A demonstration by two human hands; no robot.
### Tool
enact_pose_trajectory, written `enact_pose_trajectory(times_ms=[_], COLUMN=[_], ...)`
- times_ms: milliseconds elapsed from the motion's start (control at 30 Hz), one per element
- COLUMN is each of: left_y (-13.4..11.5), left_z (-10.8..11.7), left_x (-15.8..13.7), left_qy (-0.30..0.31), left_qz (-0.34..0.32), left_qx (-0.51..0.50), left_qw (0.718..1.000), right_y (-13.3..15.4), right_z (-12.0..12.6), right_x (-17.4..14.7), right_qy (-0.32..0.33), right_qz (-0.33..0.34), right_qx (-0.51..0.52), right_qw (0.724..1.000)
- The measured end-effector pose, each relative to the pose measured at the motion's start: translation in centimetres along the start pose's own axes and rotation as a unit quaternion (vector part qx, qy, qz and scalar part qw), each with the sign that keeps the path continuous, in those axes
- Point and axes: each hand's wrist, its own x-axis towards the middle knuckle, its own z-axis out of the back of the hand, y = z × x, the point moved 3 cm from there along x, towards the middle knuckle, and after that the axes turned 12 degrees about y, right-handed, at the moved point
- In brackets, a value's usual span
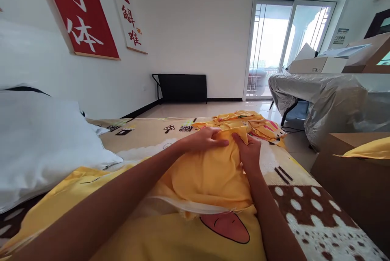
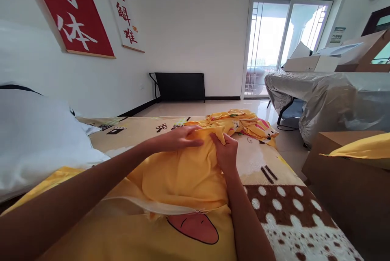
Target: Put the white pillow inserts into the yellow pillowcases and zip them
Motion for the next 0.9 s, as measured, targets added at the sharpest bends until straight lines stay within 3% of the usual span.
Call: enact_pose_trajectory(times_ms=[67, 167, 333, 500, 633, 767, 900], left_y=[0.1, -0.2, -1.3, -1.8, -1.8, -2.1, -3.3], left_z=[-1.4, -1.9, 0.3, 5.1, 10.5, 14.7, 17.5], left_x=[1.6, 2.1, 0.6, -2.0, -5.9, -9.5, -11.5], left_qy=[0.037, 0.021, -0.035, -0.127, -0.246, -0.299, -0.352], left_qz=[0.001, -0.004, 0.003, 0.009, 0.032, 0.060, 0.068], left_qx=[-0.024, -0.078, -0.127, -0.105, -0.099, -0.069, 0.017], left_qw=[0.999, 0.997, 0.991, 0.986, 0.964, 0.950, 0.933], right_y=[0.4, 0.5, 0.9, 2.4, 4.0, 5.1, 5.2], right_z=[0.1, 0.3, -0.3, -1.7, -2.8, -3.0, -2.0], right_x=[-0.2, -0.1, -0.2, -1.7, -2.9, -3.4, -3.3], right_qy=[-0.009, -0.001, 0.134, 0.265, 0.346, 0.441, 0.450], right_qz=[-0.008, -0.034, -0.125, -0.142, -0.120, -0.125, -0.149], right_qx=[0.032, 0.083, 0.140, 0.199, 0.168, 0.123, 0.067], right_qw=[0.999, 0.996, 0.973, 0.933, 0.915, 0.880, 0.878])
